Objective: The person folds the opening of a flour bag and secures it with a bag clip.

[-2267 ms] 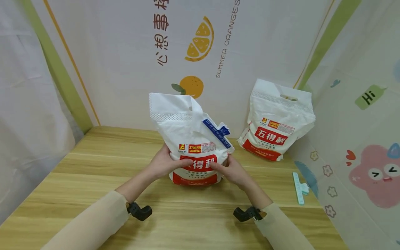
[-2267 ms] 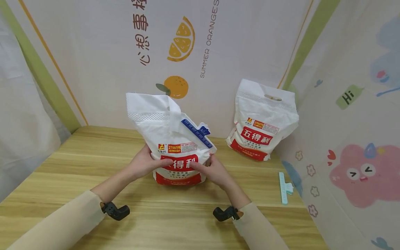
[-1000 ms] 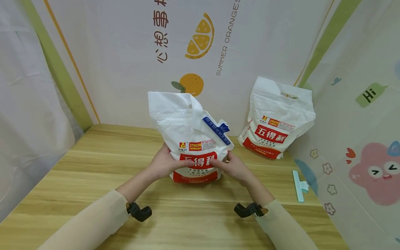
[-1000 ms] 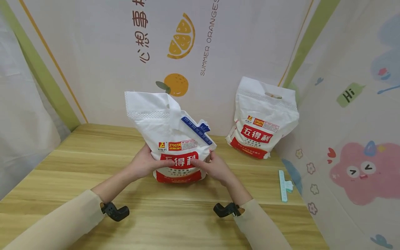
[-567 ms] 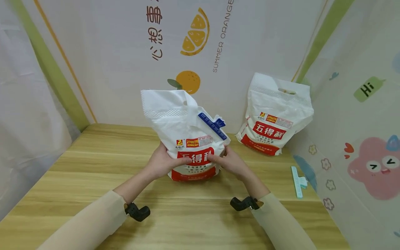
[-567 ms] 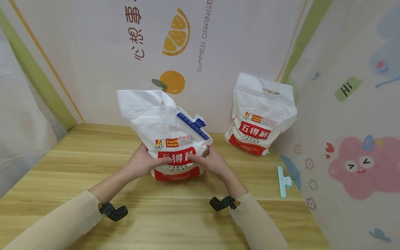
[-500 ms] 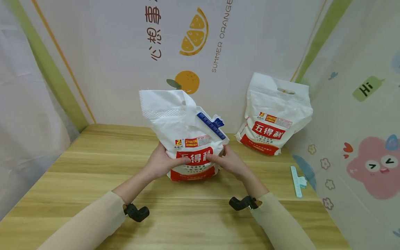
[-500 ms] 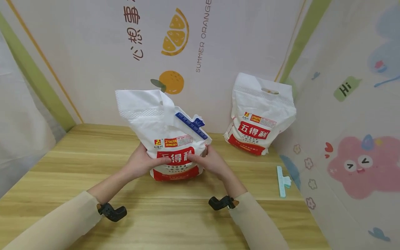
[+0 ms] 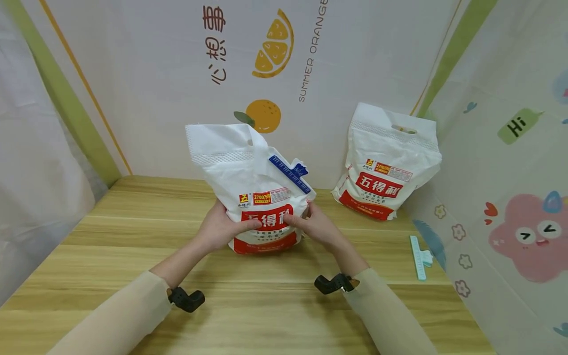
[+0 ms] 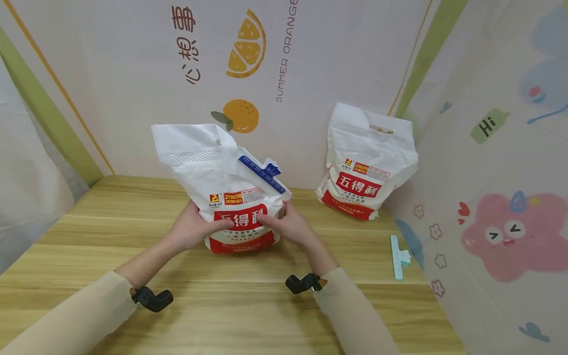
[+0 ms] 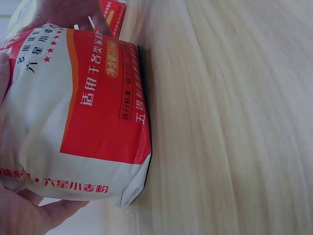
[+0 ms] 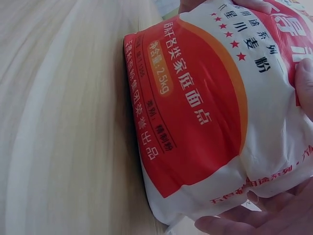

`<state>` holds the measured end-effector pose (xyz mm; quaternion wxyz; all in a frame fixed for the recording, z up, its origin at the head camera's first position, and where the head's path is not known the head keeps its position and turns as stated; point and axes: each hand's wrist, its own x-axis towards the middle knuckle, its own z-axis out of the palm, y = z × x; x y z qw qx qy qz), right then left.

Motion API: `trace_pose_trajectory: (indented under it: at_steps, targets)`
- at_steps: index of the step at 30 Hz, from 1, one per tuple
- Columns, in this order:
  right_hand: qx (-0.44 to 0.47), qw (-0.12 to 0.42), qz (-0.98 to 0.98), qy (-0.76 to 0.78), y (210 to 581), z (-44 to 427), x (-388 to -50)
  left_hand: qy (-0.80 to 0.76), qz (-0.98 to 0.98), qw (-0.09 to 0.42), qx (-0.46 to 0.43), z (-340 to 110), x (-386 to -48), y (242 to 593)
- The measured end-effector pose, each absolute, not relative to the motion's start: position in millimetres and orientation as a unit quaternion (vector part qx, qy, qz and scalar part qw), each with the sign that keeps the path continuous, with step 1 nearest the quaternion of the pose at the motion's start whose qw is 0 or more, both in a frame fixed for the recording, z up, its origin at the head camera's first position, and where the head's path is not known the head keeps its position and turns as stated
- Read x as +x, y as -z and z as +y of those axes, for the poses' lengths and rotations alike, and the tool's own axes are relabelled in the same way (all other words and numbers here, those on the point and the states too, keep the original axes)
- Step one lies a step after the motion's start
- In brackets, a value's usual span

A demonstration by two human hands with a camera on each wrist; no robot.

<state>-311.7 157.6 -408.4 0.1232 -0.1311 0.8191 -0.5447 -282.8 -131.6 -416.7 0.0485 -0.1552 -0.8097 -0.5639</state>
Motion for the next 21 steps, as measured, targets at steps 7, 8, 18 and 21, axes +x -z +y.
trace_pose_trajectory:
  at_steps: [7, 8, 18, 21]
  targets:
    - [-0.136, 0.123, 0.814, 0.552, 410.1, 146.5, -319.5, 0.559, -0.814, 0.05, -0.15, -139.6, -284.6, 415.8]
    - [-0.135, 0.123, 0.814, 0.552, 410.4, 144.9, -320.3, 0.561, -0.813, 0.05, -0.15, -141.1, -284.6, 415.8]
    - [-0.139, 0.122, 0.81, 0.556, 409.0, 131.3, -327.5, 0.559, -0.815, 0.059, -0.143, -152.1, -287.9, 415.1]
    - [-0.142, 0.125, 0.808, 0.557, 408.9, 128.0, -330.1, 0.561, -0.814, 0.058, -0.141, -155.2, -288.0, 415.0]
